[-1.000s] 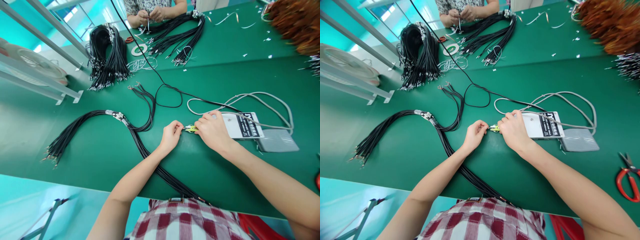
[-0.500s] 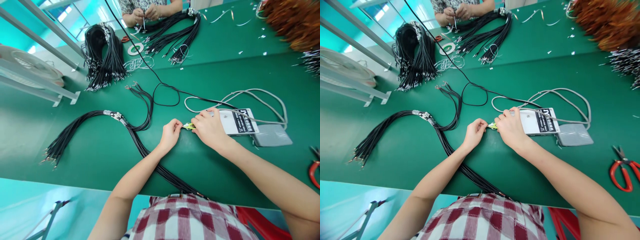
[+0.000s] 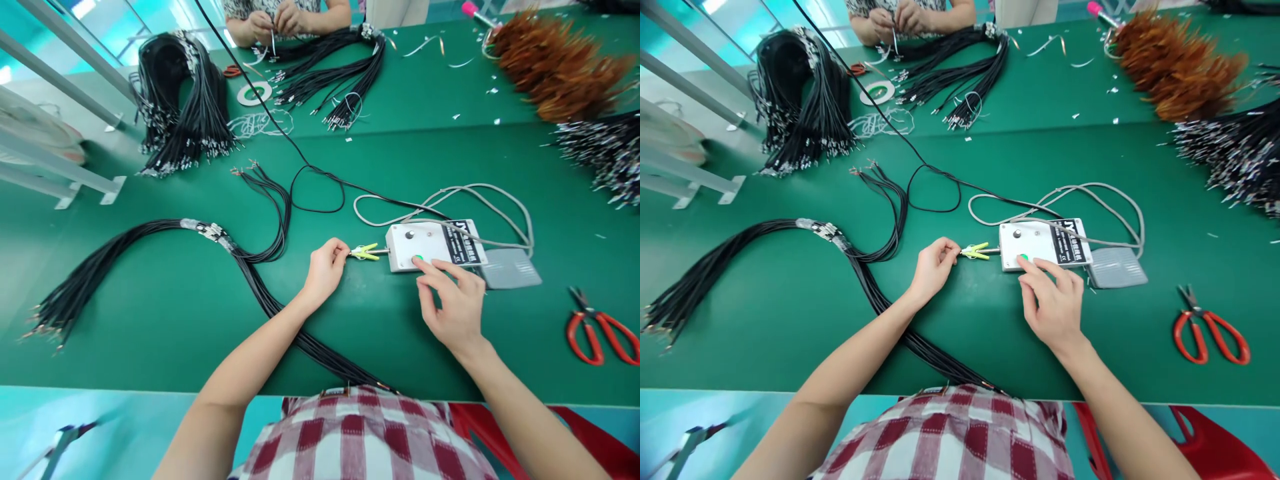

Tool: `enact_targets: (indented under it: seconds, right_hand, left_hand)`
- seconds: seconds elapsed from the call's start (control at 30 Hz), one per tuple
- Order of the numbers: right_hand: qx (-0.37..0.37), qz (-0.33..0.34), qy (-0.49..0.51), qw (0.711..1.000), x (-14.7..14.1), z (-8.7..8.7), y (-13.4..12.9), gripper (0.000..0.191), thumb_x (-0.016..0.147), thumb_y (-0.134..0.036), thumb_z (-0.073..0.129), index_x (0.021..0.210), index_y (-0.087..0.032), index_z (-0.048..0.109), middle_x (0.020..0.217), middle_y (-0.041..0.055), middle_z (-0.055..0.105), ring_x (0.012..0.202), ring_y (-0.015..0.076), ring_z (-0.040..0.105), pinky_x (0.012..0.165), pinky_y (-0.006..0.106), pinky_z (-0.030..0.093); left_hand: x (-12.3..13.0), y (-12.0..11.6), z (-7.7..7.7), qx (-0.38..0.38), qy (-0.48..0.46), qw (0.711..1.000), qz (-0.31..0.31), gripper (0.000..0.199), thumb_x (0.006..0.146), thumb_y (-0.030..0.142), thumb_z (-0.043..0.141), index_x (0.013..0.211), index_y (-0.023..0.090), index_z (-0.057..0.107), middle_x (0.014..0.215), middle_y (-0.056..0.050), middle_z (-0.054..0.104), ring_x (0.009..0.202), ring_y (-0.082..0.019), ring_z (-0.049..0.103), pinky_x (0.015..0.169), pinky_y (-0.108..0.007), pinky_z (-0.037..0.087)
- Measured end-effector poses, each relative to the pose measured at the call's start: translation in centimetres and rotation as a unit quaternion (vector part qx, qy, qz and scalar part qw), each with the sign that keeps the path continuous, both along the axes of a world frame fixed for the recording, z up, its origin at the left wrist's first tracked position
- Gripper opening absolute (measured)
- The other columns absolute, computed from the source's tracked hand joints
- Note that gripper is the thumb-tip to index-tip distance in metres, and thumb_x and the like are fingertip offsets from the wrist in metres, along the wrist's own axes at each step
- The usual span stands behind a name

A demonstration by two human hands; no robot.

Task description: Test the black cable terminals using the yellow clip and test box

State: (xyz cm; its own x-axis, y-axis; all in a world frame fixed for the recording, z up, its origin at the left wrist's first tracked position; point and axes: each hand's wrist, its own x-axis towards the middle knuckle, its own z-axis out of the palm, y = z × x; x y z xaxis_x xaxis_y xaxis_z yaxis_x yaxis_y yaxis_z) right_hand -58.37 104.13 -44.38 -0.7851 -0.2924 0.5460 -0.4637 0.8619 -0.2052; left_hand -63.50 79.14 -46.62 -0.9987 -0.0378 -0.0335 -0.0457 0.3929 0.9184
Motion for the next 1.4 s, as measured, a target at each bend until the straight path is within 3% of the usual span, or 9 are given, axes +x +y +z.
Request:
enact_targets:
  seconds: [0.37, 0.67, 0.77, 0.87, 0.9, 0.97, 1.0, 1.07, 1.4]
  right_hand:
    - [-0.049, -0.012, 0.059, 0.997, -0.5, -1.7, 0.2, 0.018, 0.083, -0.012, 0.071, 0.093, -0.023, 0.062, 0.101, 0.0034, 0.079, 0.102, 0.0270, 0.068, 0.092, 0.044, 0.043]
    - [-0.105, 0.157, -0.027, 0.982, 2.1, -3.5, -0.9, 0.016, 0.089, -0.014, 0.064, 0.103, -0.022, 0.064, 0.117, 0.0094, 0.073, 0.106, 0.0252, 0.067, 0.091, 0.042, 0.051]
    - [-0.121, 0.172, -0.038, 0.977, 1.8, -4.4, -1.0, 0.017, 0.090, -0.016, 0.062, 0.106, -0.022, 0.064, 0.119, 0.0092, 0.072, 0.105, 0.0247, 0.068, 0.092, 0.042, 0.053]
    - [-0.123, 0.181, -0.052, 0.974, 1.7, -4.7, -1.0, 0.019, 0.090, -0.017, 0.062, 0.108, -0.023, 0.064, 0.120, 0.0085, 0.072, 0.103, 0.0251, 0.069, 0.089, 0.043, 0.055]
    - [-0.123, 0.184, -0.059, 0.974, 1.7, -4.7, -1.1, 0.020, 0.089, -0.017, 0.062, 0.108, -0.023, 0.064, 0.121, 0.0084, 0.072, 0.103, 0.0253, 0.069, 0.089, 0.043, 0.055]
    - [-0.124, 0.188, -0.071, 0.972, 1.7, -4.6, -1.1, 0.021, 0.089, -0.017, 0.062, 0.109, -0.024, 0.064, 0.121, 0.0084, 0.072, 0.102, 0.0257, 0.069, 0.087, 0.044, 0.056]
    - [-0.124, 0.190, -0.076, 0.971, 1.7, -4.5, -1.2, 0.022, 0.089, -0.017, 0.062, 0.109, -0.025, 0.064, 0.121, 0.0084, 0.072, 0.102, 0.0259, 0.069, 0.087, 0.044, 0.057]
    - [-0.122, 0.193, -0.085, 0.970, 1.7, -4.5, -1.3, 0.022, 0.089, -0.016, 0.062, 0.109, -0.025, 0.064, 0.121, 0.0084, 0.071, 0.102, 0.0261, 0.070, 0.086, 0.044, 0.058]
    - [-0.115, 0.186, -0.095, 0.971, 2.1, -4.1, -1.4, 0.019, 0.092, -0.015, 0.060, 0.109, -0.025, 0.063, 0.120, 0.0080, 0.072, 0.104, 0.0244, 0.069, 0.087, 0.043, 0.058]
  left_hand:
    - [-0.4, -3.3, 0.0, 0.106, -0.033, 0.991, 0.070, 0.008, 0.083, 0.020, 0.060, 0.076, 0.016, 0.059, 0.058, 0.003, 0.057, 0.049, -0.009, 0.050, 0.051, -0.020, 0.038]
    - [-10.7, -18.5, 13.4, 0.165, 0.058, 0.927, 0.330, 0.022, 0.089, 0.017, 0.058, 0.072, 0.018, 0.045, 0.056, 0.007, 0.037, 0.052, -0.007, 0.043, 0.056, -0.017, 0.043]
    - [-9.6, -17.6, 13.7, 0.134, 0.072, 0.934, 0.323, 0.020, 0.093, 0.026, 0.056, 0.076, 0.018, 0.047, 0.064, 0.004, 0.044, 0.063, -0.010, 0.050, 0.065, -0.022, 0.047]
    - [-3.5, -12.7, 9.7, 0.080, 0.070, 0.975, 0.197, 0.023, 0.076, 0.027, 0.077, 0.075, 0.019, 0.055, 0.071, 0.000, 0.054, 0.072, -0.014, 0.054, 0.072, -0.026, 0.048]
    - [-0.8, -11.0, 8.3, -0.005, 0.059, 0.998, -0.010, 0.020, 0.079, 0.029, 0.074, 0.075, 0.019, 0.057, 0.075, -0.002, 0.058, 0.077, -0.016, 0.055, 0.077, -0.029, 0.048]
    - [4.3, -8.6, 6.2, -0.160, 0.001, 0.890, -0.427, 0.021, 0.076, 0.031, 0.078, 0.080, 0.021, 0.061, 0.081, -0.006, 0.062, 0.084, -0.021, 0.058, 0.078, -0.032, 0.048]
    - [6.4, -8.0, 5.7, -0.233, -0.007, 0.838, -0.494, 0.017, 0.079, 0.027, 0.076, 0.084, 0.020, 0.061, 0.086, -0.008, 0.064, 0.086, -0.023, 0.058, 0.077, -0.034, 0.047]
    - [8.7, -7.7, 5.2, -0.310, -0.024, 0.786, -0.534, 0.012, 0.081, 0.016, 0.071, 0.090, 0.018, 0.062, 0.093, -0.011, 0.065, 0.089, -0.024, 0.059, 0.077, -0.034, 0.047]
    - [7.0, -9.1, 3.0, -0.050, -0.280, 0.876, -0.390, 0.019, 0.067, 0.021, 0.084, 0.075, 0.015, 0.068, 0.069, 0.004, 0.059, 0.063, -0.009, 0.051, 0.057, -0.019, 0.040]
